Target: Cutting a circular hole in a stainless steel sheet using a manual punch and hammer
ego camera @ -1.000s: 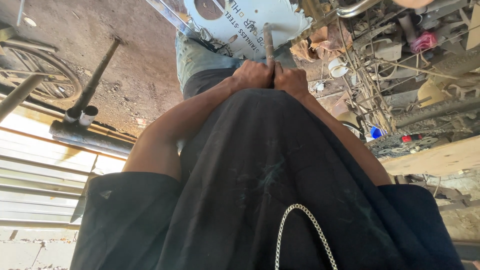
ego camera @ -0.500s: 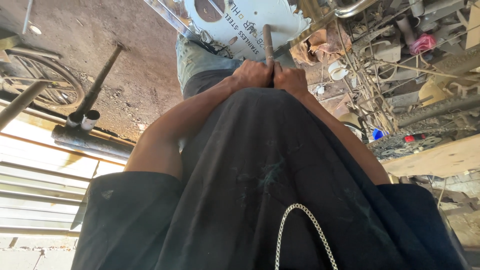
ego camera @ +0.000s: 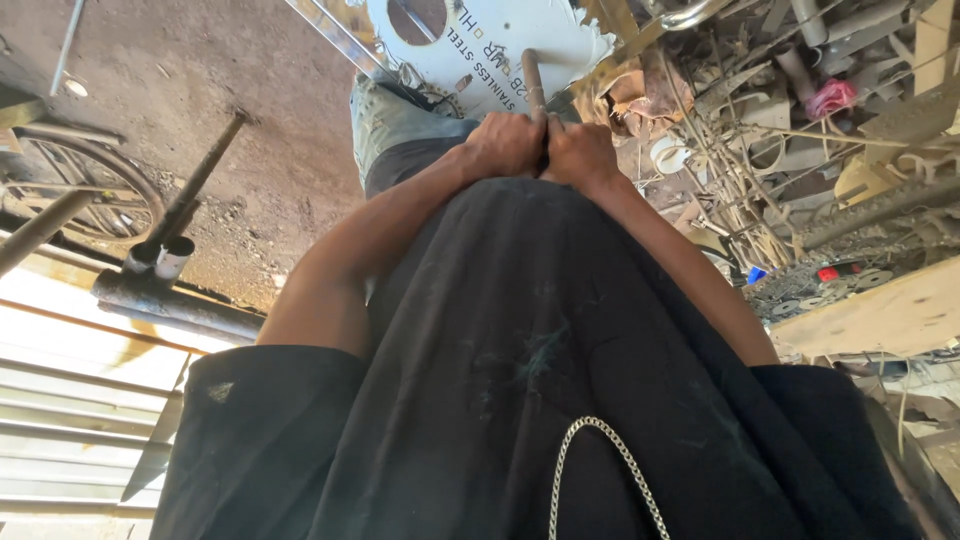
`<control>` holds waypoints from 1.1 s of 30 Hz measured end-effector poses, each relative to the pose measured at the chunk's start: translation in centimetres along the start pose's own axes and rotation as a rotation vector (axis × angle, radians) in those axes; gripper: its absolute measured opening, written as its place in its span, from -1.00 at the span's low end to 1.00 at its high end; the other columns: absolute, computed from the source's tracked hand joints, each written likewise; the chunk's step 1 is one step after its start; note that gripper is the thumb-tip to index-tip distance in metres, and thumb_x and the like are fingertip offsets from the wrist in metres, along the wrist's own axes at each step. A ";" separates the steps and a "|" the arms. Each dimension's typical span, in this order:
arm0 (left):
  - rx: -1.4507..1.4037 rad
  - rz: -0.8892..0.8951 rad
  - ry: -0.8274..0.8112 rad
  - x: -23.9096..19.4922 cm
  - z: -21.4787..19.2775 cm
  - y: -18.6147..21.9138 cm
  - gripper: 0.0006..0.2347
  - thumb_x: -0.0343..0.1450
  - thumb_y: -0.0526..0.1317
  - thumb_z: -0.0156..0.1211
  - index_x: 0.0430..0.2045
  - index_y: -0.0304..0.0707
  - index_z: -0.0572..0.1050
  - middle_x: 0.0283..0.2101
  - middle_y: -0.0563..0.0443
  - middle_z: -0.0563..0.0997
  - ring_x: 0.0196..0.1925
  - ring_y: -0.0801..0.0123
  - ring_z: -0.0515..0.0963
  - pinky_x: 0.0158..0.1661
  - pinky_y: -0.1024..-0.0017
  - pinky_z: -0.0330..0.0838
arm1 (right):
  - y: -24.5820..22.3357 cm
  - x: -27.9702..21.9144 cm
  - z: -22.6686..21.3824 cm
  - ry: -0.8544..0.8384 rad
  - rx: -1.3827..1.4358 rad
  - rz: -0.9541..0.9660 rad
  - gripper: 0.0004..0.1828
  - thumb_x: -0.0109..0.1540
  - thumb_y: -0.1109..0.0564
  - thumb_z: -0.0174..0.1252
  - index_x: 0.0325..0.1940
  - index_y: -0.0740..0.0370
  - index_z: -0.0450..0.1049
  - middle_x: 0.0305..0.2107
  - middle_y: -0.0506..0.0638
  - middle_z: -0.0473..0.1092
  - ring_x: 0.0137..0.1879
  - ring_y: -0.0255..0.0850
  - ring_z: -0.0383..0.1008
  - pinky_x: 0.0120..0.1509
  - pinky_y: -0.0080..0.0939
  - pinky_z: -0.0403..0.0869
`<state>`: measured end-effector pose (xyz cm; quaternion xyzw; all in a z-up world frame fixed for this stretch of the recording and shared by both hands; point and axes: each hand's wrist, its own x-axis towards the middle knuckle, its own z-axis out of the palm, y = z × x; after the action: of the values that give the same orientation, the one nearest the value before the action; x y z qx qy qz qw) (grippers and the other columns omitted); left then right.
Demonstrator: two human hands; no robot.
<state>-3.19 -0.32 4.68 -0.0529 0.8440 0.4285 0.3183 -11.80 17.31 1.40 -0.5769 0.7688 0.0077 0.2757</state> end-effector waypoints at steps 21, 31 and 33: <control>-0.054 -0.014 0.051 1.3 3.6 -0.7 -0.70 0.32 -0.14 0.13 -0.20 -0.39 0.40 -0.38 -0.22 0.63 -0.44 -0.24 0.63 -0.42 -0.13 0.53 | -0.3 0.4 -3.0 0.001 0.041 -0.060 -0.59 -0.05 -0.02 0.13 -0.19 0.22 0.50 -0.62 0.02 0.45 -0.59 0.10 0.47 -0.56 0.09 0.40; -0.001 0.101 -0.067 -2.8 3.7 1.2 -0.62 0.31 0.03 0.26 -0.34 -0.43 0.63 -0.37 -0.20 0.71 -0.27 -0.15 0.74 -0.33 -0.14 0.62 | -6.6 -4.2 -8.0 -0.135 0.200 0.167 -0.37 -0.02 0.05 0.20 0.10 0.39 0.52 -0.44 0.27 0.54 -0.22 0.36 0.61 -0.21 0.39 0.53; -0.007 0.194 -0.111 -4.1 2.6 1.7 -0.65 0.30 -0.01 0.27 -0.32 -0.38 0.69 -0.29 -0.26 0.72 -0.17 -0.15 0.73 -0.25 -0.10 0.65 | -7.3 -5.2 -7.6 -0.200 0.317 0.308 -0.63 0.14 0.04 0.18 -0.05 0.30 0.54 -0.40 0.25 0.54 -0.16 0.33 0.61 -0.16 0.41 0.52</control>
<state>0.67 1.93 7.11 0.0516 0.8248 0.4623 0.3215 -7.46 16.97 12.31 -0.3985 0.8083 -0.0141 0.4331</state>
